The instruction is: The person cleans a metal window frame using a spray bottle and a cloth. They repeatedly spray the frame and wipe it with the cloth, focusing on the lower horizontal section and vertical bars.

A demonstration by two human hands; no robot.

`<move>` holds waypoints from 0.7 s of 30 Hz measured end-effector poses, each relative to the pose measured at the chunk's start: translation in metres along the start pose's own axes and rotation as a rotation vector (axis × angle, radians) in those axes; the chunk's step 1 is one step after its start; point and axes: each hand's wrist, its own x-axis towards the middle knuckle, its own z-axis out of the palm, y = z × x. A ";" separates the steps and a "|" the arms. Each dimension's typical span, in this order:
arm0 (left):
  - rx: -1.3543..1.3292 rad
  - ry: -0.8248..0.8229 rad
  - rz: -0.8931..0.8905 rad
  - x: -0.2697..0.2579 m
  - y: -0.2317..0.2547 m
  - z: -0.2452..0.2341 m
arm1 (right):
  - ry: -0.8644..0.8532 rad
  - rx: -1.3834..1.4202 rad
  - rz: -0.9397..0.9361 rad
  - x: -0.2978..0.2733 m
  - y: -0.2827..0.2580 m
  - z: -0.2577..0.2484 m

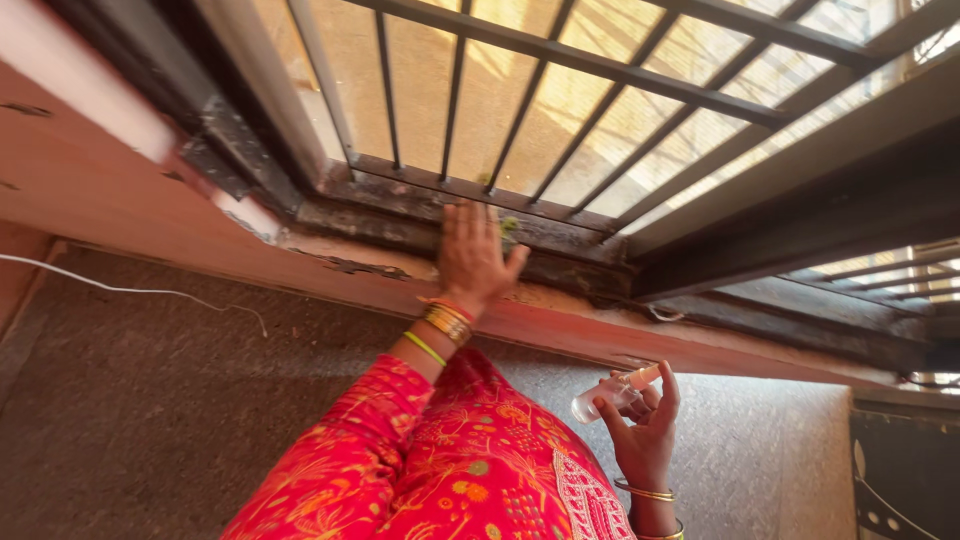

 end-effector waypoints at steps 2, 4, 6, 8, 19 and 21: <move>-0.008 -0.174 0.032 0.005 0.035 0.015 | -0.007 -0.007 -0.013 -0.001 0.003 -0.010; -0.016 -0.253 0.090 0.013 0.074 0.026 | -0.020 -0.026 -0.041 0.000 0.006 -0.021; -0.028 -0.240 0.173 0.020 0.106 0.027 | -0.040 -0.059 -0.083 0.004 0.009 -0.032; -0.021 -0.376 0.199 0.018 0.128 0.015 | -0.030 -0.059 -0.088 0.008 0.010 -0.040; 0.048 -0.201 0.355 0.009 0.106 0.011 | -0.193 0.052 -0.150 0.026 0.010 -0.022; 0.106 -0.171 0.388 0.005 0.092 0.017 | -0.217 0.057 -0.149 0.029 0.008 -0.014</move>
